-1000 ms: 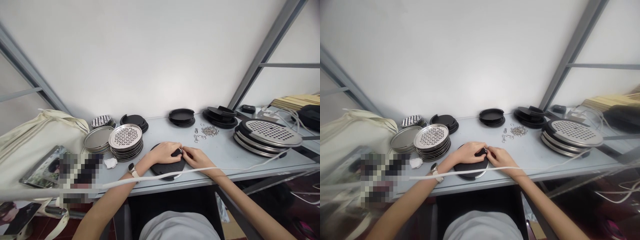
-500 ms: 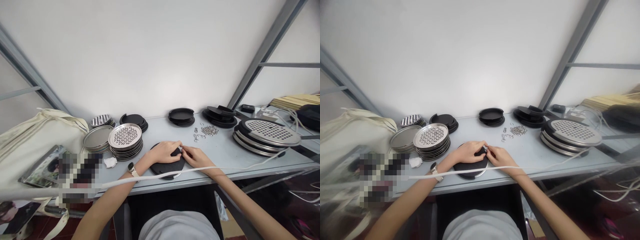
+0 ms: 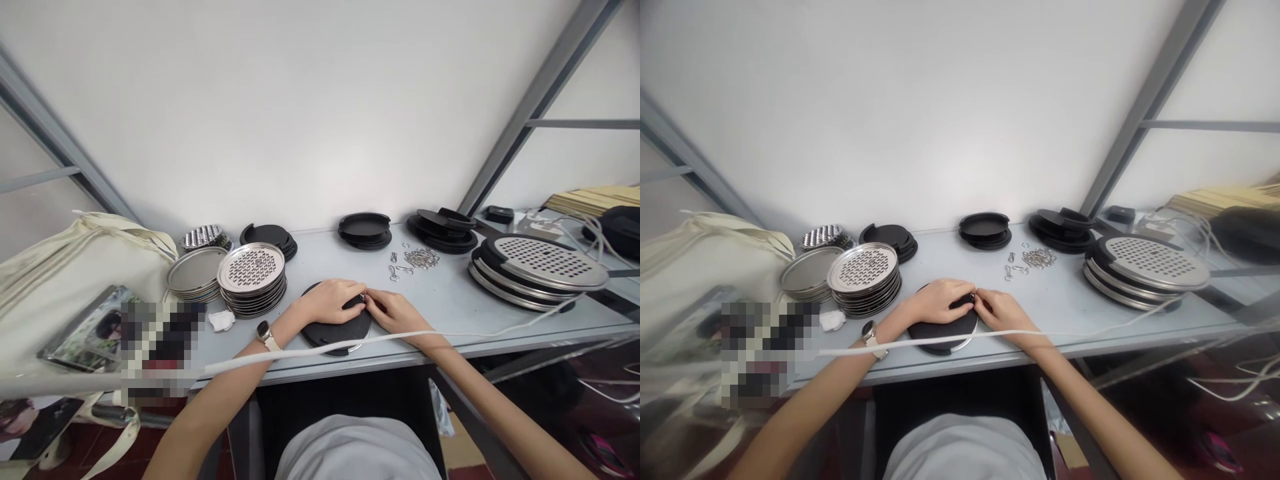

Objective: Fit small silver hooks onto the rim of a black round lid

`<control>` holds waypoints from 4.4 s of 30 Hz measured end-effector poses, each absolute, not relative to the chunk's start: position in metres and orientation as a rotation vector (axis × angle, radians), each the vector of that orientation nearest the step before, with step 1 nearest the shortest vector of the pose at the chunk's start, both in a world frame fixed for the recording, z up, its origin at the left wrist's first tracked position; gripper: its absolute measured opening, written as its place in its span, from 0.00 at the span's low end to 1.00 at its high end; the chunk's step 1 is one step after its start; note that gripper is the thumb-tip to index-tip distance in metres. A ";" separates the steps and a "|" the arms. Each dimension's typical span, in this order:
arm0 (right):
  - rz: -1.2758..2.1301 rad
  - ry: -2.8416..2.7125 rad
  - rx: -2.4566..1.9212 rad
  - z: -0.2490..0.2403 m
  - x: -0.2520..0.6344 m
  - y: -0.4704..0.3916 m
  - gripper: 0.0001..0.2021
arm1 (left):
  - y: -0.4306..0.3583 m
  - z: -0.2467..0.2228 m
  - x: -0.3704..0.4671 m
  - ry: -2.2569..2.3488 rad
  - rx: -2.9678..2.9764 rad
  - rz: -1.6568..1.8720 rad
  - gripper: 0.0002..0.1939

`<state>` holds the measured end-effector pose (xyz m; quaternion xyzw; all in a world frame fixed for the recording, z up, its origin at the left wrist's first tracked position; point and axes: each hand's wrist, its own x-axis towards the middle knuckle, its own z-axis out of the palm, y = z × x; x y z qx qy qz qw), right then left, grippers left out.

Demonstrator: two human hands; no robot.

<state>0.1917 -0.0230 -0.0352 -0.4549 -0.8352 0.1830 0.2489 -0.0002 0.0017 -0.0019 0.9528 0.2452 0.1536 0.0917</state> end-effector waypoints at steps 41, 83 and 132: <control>0.375 -2.270 -1.277 -0.045 0.197 -0.033 0.10 | 0.008 -0.007 -0.004 0.754 2.649 0.497 0.08; 0.436 -2.284 -1.245 -0.038 0.198 -0.033 0.12 | 0.009 -0.008 -0.002 0.770 2.550 0.503 0.07; 0.544 -2.245 -1.249 -0.039 0.199 -0.030 0.14 | 0.007 -0.006 -0.002 0.785 2.524 0.554 0.09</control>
